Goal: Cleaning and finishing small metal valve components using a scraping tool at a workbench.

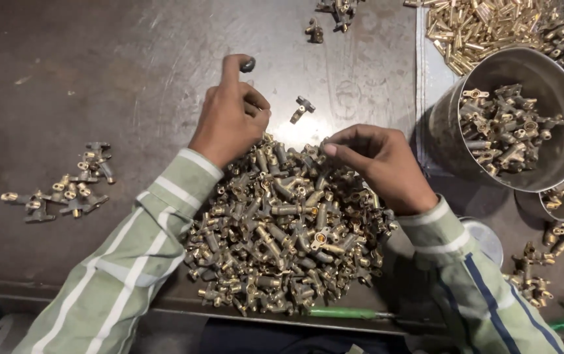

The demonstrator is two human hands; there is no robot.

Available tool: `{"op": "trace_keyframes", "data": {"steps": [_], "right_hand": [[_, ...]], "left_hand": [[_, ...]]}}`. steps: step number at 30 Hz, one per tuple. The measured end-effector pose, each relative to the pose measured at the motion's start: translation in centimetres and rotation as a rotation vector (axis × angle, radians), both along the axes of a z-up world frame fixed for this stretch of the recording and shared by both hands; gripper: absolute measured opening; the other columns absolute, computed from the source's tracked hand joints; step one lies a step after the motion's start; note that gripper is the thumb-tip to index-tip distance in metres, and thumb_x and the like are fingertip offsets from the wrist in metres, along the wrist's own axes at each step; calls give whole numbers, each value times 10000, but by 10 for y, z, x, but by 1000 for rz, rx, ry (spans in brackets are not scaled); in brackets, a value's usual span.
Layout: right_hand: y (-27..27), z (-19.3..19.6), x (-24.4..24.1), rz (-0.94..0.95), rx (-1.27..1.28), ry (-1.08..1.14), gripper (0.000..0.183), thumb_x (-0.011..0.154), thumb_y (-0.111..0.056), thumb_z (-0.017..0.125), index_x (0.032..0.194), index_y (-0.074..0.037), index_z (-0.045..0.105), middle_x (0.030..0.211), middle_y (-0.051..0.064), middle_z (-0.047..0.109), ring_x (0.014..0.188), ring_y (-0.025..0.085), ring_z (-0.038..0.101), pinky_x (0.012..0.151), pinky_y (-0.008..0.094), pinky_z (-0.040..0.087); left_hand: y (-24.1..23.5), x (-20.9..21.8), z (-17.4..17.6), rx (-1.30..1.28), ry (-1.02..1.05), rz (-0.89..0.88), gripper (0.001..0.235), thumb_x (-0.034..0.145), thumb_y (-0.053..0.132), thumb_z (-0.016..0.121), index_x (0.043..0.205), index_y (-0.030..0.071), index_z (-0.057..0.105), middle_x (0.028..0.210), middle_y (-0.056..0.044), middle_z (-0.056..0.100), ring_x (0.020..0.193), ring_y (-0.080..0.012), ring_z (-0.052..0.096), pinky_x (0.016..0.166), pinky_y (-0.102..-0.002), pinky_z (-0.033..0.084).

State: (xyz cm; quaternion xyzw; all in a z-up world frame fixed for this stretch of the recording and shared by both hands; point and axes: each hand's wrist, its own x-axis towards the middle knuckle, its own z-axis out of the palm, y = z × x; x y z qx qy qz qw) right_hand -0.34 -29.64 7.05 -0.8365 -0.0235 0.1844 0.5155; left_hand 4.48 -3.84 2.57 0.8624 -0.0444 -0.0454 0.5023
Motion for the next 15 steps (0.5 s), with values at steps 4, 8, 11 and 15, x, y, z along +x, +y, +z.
{"op": "trace_keyframes", "data": {"steps": [4,8,11,15], "right_hand": [[-9,2,-11,-53,145,-7,178,928,-123,742,1077,-28,759,972,44,786,858,95,709,805,248,573],[-21,6,-23,-168,322,19,175,912,-30,744,1081,12,741,991,85,775,889,130,717,841,271,587],[-23,14,-30,-198,370,4,170,913,4,737,1081,28,732,1000,105,775,904,144,726,854,278,596],[-25,20,-43,-207,362,-52,189,903,38,735,1091,31,726,1015,107,772,916,146,724,847,275,597]], "left_hand": [[-21,14,7,23,-8,-42,724,865,-8,725,1445,49,295,967,-186,744,838,-272,747,737,-388,587],[-49,29,17,185,128,-75,825,822,30,775,1466,34,259,932,-205,681,707,-284,718,671,-372,578],[-63,46,-3,302,119,-108,775,828,-54,711,1470,5,281,803,-191,689,662,-289,701,620,-373,576],[-70,56,-21,254,85,-65,746,778,-149,676,1433,-13,346,787,-187,699,645,-284,728,583,-341,581]]}}
